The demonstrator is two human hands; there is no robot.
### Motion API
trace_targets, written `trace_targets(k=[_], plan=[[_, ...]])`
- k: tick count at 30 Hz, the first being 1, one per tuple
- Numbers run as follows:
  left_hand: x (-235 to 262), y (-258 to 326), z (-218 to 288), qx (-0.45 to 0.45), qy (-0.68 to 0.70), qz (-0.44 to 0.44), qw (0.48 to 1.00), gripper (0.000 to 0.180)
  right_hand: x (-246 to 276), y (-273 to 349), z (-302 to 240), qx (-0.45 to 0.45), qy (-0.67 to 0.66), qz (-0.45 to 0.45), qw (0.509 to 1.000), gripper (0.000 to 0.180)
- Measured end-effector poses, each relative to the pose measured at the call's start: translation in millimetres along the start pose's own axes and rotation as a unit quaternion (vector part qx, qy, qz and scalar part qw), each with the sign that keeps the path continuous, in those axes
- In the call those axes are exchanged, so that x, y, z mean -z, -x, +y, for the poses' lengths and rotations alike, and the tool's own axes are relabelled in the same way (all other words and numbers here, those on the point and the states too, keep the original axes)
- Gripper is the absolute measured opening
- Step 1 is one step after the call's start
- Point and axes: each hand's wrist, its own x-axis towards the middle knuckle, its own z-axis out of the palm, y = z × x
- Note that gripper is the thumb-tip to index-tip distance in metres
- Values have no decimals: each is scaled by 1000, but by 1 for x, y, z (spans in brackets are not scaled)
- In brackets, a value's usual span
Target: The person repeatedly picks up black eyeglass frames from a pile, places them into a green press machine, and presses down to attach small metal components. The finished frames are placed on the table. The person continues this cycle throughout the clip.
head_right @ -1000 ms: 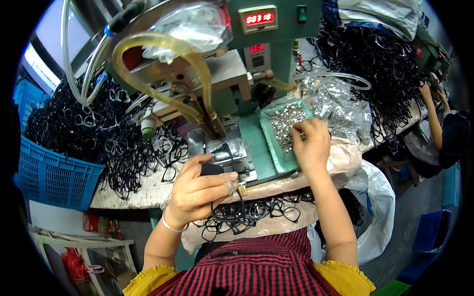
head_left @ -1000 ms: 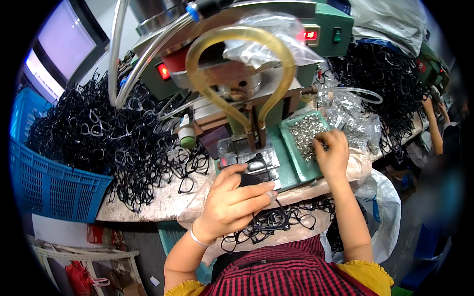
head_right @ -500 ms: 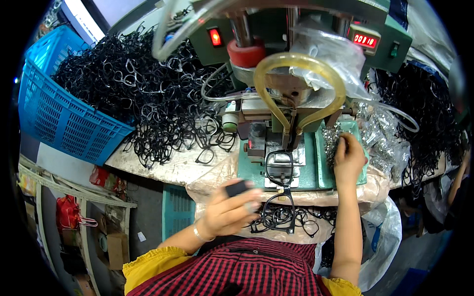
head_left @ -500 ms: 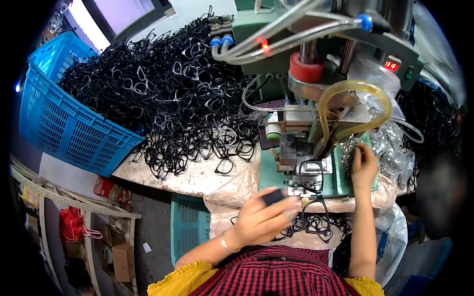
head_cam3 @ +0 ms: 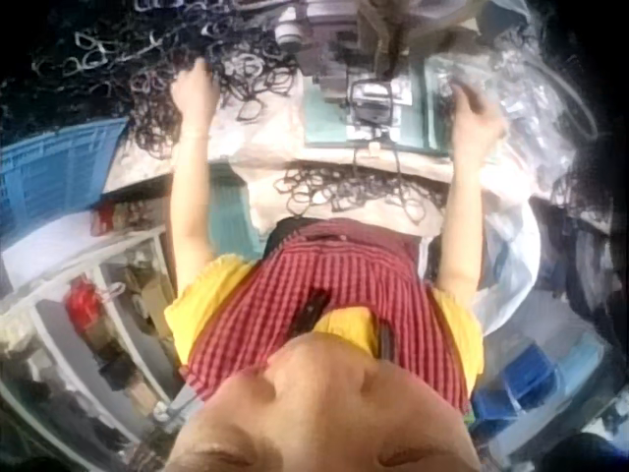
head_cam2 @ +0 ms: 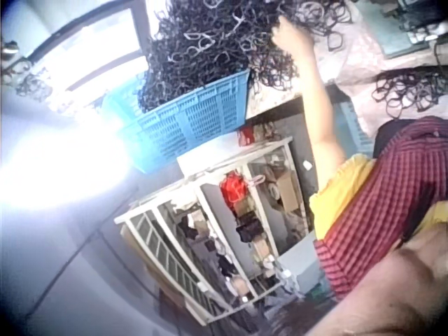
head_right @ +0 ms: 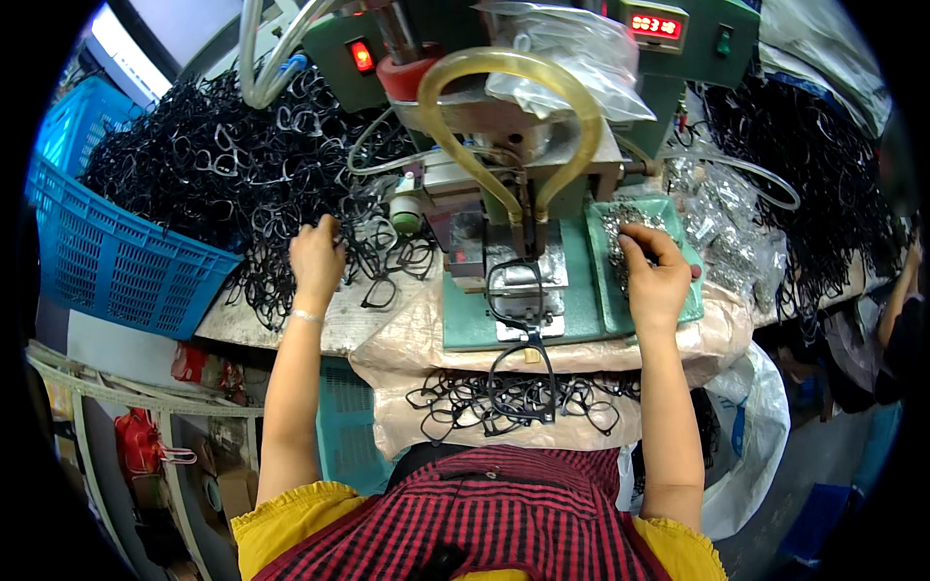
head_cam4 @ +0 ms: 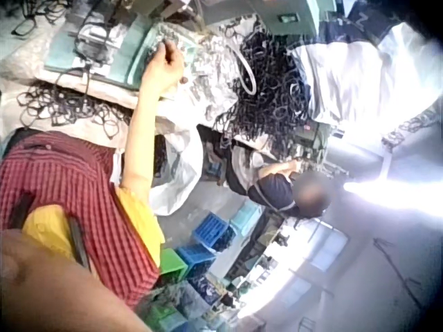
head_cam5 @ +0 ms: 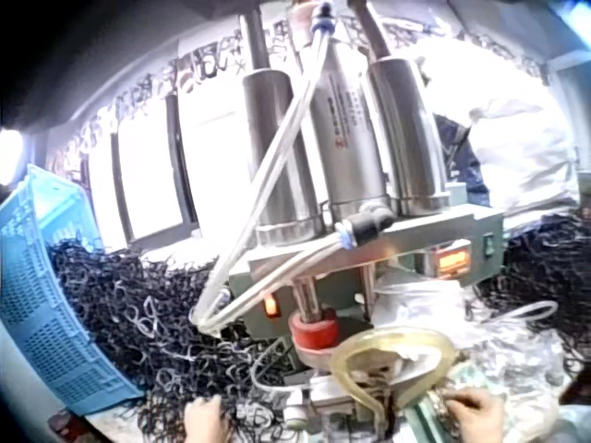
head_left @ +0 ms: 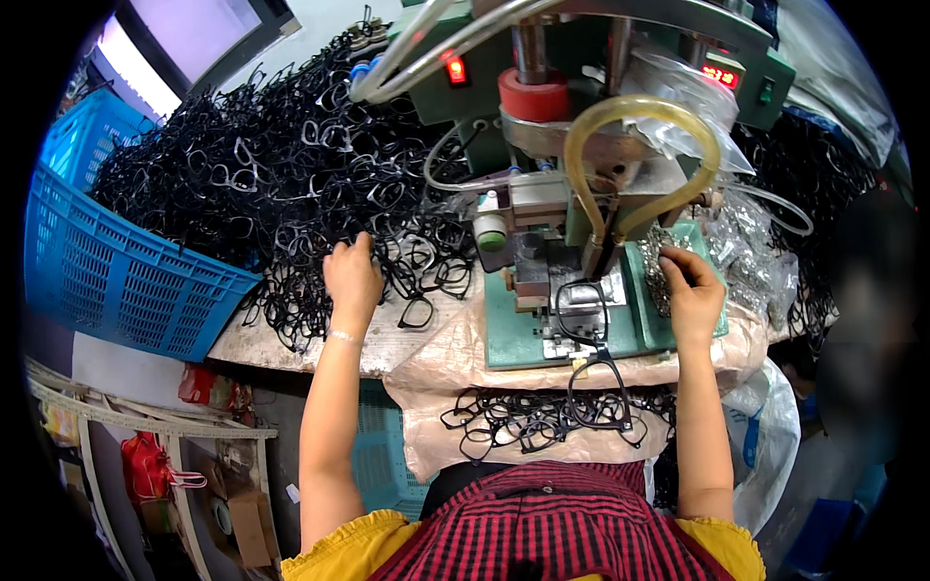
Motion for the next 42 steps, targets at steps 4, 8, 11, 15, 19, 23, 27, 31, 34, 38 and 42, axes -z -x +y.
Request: trace_targets(k=[4, 8, 11, 15, 19, 23, 27, 31, 34, 38, 42], plan=[[-40, 21, -2, 36, 155, 52, 986, 25, 47, 29, 19, 127, 181, 38, 974, 16], [-31, 20, 5, 160, 607, 49, 776, 33, 99, 66, 22, 52, 181, 96, 977, 12], [9, 5, 28, 288, 758, 19, 585, 26, 87, 69, -8, 49, 137, 45, 988, 11], [49, -10, 77, 274, 767, 27, 580, 29, 29, 38, -80, 125, 41, -131, 983, 14], [41, 6, 110, 191, 755, 27, 627, 21, -32, 12, -74, 91, -120, -115, 982, 35], [15, 59, 112, 255, 762, 37, 594, 15, -41, 25, -81, 68, -136, -75, 985, 37], [38, 57, 124, 185, 789, 106, 576, 12, -40, 33, -77, 22, -196, -97, 975, 43], [144, 23, 159, -124, 783, 171, 585, 9, -40, 33, -94, 4, -245, -123, 962, 48], [157, 0, 168, -147, 708, 181, 666, 12, -42, 41, -104, -26, -273, -148, 950, 54], [157, 6, 175, -172, 736, 182, 629, 13, -36, 52, -123, -69, -307, -152, 937, 54], [154, 31, 184, -195, 567, 178, 780, 13, -38, 42, -118, -33, -233, -159, 959, 53]])
